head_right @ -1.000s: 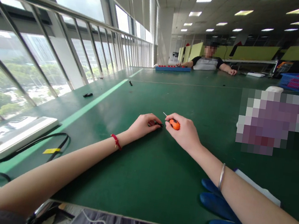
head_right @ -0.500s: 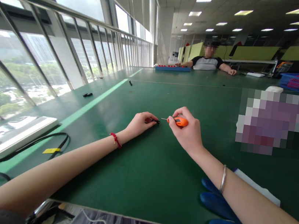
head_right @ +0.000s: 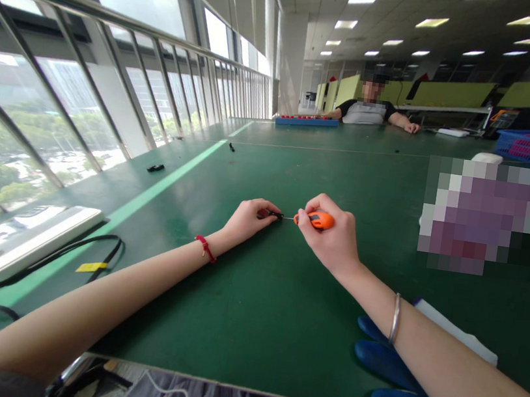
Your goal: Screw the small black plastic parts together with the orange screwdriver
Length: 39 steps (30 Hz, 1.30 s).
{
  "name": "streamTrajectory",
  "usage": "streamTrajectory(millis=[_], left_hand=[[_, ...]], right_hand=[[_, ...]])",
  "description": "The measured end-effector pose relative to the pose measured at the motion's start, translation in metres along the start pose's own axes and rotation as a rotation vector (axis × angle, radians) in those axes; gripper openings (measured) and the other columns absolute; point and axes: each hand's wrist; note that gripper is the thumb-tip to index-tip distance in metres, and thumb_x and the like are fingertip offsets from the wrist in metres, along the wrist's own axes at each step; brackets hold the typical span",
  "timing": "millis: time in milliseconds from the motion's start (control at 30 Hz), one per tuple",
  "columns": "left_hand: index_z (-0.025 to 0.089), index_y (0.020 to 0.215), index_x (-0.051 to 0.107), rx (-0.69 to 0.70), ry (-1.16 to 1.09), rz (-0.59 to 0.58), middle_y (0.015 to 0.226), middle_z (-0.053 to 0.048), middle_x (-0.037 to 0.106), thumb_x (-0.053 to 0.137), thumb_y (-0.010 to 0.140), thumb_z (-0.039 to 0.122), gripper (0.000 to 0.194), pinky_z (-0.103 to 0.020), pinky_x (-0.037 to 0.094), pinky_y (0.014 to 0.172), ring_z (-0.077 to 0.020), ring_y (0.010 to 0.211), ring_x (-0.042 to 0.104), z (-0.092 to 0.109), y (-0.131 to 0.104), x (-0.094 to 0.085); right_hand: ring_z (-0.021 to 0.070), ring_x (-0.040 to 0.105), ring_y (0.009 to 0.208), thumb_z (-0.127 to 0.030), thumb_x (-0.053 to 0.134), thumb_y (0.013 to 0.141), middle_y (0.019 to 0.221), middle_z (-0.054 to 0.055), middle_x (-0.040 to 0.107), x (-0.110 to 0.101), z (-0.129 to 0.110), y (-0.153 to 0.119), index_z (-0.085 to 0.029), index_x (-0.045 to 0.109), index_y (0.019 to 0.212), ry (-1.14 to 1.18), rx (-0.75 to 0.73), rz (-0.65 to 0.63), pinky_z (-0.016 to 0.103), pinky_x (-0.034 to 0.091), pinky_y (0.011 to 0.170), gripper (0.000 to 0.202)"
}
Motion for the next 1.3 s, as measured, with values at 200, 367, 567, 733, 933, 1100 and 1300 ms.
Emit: streamTrajectory(millis=[200,367,567,733,933,1100,1300], left_hand=[[0.017,0.094,0.071,0.016,0.001,-0.003,0.089,-0.004,0.069,0.059,0.081,0.019,0.019,-0.026,0.052,0.075,-0.0148,0.076,0.062,-0.0013,0.0001,0.0002],[0.017,0.093,0.071,0.005,-0.004,-0.009,0.088,-0.004,0.070,0.059,0.080,0.018,0.018,-0.026,0.052,0.076,-0.0147,0.077,0.062,-0.0013,0.0008,0.0000],[0.016,0.094,0.071,0.013,-0.020,-0.023,0.088,-0.004,0.070,0.059,0.080,0.019,0.019,-0.027,0.052,0.076,-0.0150,0.076,0.062,-0.0034,0.0020,-0.0009],[0.017,0.094,0.071,0.042,-0.023,-0.057,0.089,-0.004,0.070,0.059,0.080,0.020,0.019,-0.025,0.051,0.073,-0.0140,0.075,0.061,-0.0066,0.0035,-0.0042],[0.017,0.093,0.071,0.078,-0.027,-0.070,0.088,-0.003,0.069,0.060,0.079,0.021,0.019,-0.024,0.050,0.070,-0.0128,0.073,0.060,-0.0084,0.0045,-0.0062],[0.015,0.090,0.069,0.059,-0.057,-0.068,0.079,-0.002,0.067,0.060,0.078,0.022,0.016,-0.023,0.048,0.066,-0.0129,0.070,0.059,-0.0078,0.0043,-0.0063],[0.015,0.087,0.068,0.045,-0.078,-0.068,0.076,-0.002,0.066,0.060,0.077,0.023,0.015,-0.022,0.046,0.063,-0.0129,0.069,0.059,-0.0082,0.0041,-0.0058]], right_hand=[[0.0114,0.050,0.050,-0.025,0.058,0.080,0.060,-0.002,0.055,0.0004,0.0025,0.0003,-0.023,0.049,0.067,-0.003,0.018,0.012,0.023,0.038,0.047,0.016],[0.0112,0.049,0.049,-0.026,0.058,0.080,0.060,-0.002,0.055,0.0009,0.0027,0.0005,-0.023,0.049,0.067,0.002,0.029,-0.011,0.024,0.038,0.047,0.016],[0.0130,0.050,0.051,-0.028,0.057,0.080,0.062,-0.001,0.055,-0.0002,0.0010,0.0008,-0.023,0.049,0.068,0.014,0.086,-0.053,0.026,0.040,0.049,0.015],[0.0165,0.057,0.064,-0.028,0.061,0.076,0.074,0.001,0.057,0.0002,0.0051,0.0016,-0.024,0.050,0.077,0.079,0.162,-0.015,0.029,0.046,0.058,0.012],[0.0144,0.052,0.055,-0.030,0.062,0.077,0.062,-0.003,0.052,0.0006,0.0079,0.0019,-0.023,0.051,0.082,0.108,0.196,-0.038,0.029,0.043,0.057,0.014],[0.0135,0.054,0.056,-0.035,0.059,0.081,0.070,0.000,0.060,0.0008,0.0045,0.0011,-0.022,0.055,0.072,0.090,0.178,-0.058,0.027,0.043,0.055,0.016],[0.0162,0.057,0.067,-0.019,0.062,0.072,0.076,-0.001,0.054,0.0024,0.0075,0.0012,-0.024,0.049,0.093,0.148,0.165,0.022,0.029,0.047,0.062,0.026]])
Point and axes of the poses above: each hand's wrist, its own y-axis towards the middle knuckle, its own x-axis out of the palm, z = x × y
